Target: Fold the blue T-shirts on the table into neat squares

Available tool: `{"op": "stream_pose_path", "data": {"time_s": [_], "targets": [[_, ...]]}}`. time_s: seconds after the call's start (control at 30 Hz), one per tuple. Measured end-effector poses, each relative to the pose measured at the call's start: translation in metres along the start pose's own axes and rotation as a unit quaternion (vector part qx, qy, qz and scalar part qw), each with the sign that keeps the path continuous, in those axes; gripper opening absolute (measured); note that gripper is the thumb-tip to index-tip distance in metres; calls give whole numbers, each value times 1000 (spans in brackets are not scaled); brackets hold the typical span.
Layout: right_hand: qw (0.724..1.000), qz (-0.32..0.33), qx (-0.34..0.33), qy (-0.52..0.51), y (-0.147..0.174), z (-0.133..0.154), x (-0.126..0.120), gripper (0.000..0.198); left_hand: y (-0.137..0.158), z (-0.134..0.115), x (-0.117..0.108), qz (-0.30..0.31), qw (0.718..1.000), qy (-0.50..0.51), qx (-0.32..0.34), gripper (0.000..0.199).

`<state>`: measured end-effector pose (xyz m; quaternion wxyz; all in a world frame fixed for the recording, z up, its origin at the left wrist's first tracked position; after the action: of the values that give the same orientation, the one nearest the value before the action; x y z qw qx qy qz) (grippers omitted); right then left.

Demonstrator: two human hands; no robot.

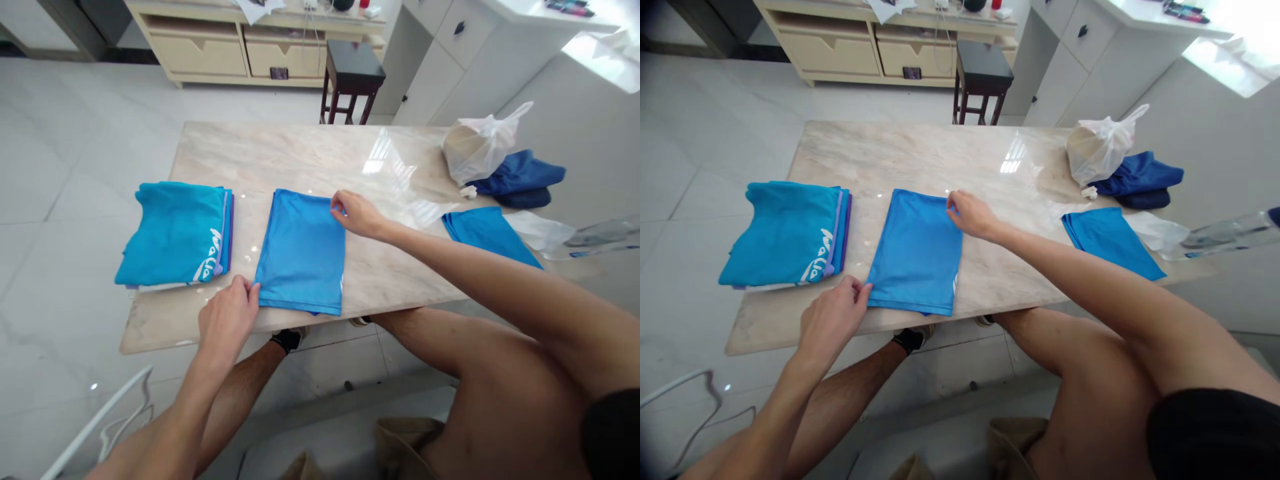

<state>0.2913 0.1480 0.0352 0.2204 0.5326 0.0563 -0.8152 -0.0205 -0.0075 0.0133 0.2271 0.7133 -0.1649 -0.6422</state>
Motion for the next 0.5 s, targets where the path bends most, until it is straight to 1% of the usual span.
{"op": "stream_pose_path", "data": {"time_s": [0.03, 0.1, 0.17, 0.2, 0.23, 0.3, 0.37, 0.43, 0.5], "targets": [[1000, 19, -25, 1, 21, 23, 10, 18, 2, -5, -4, -29, 999, 5, 38, 31], [995, 67, -77, 1, 63, 71, 34, 16, 10, -24, -9, -79, 983, 9, 163, 23], [990, 98, -102, 8, 100, 107, 58, 22, 21, -47, -4, -90, 950, 3, 299, 20], [990, 99, -103, 17, 113, 120, 68, 25, 25, -56, 0, -85, 934, -3, 347, 21], [989, 102, -105, 28, 121, 130, 79, 28, 27, -62, 5, -77, 921, -11, 381, 23], [987, 106, -103, 56, 129, 143, 97, 32, 28, -72, 14, -65, 907, -31, 415, 26], [985, 114, -102, 83, 128, 148, 110, 31, 27, -78, 21, -57, 898, -45, 433, 20], [982, 116, -102, 105, 126, 148, 113, 24, 26, -80, 23, -56, 893, -44, 444, 11], [982, 111, -106, 113, 128, 148, 110, 20, 26, -79, 23, -63, 891, -39, 448, 9]]}}
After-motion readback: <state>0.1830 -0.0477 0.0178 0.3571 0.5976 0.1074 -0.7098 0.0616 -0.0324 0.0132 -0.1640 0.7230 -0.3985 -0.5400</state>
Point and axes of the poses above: each hand's wrist, its own y-axis away from the middle knuckle, its own x-axis out of the palm, z = x × y, the point moved 10 cm from there along -y, towards the middle knuckle, and after that the axes turned 14 degrees about z, right-handed, at the moved point
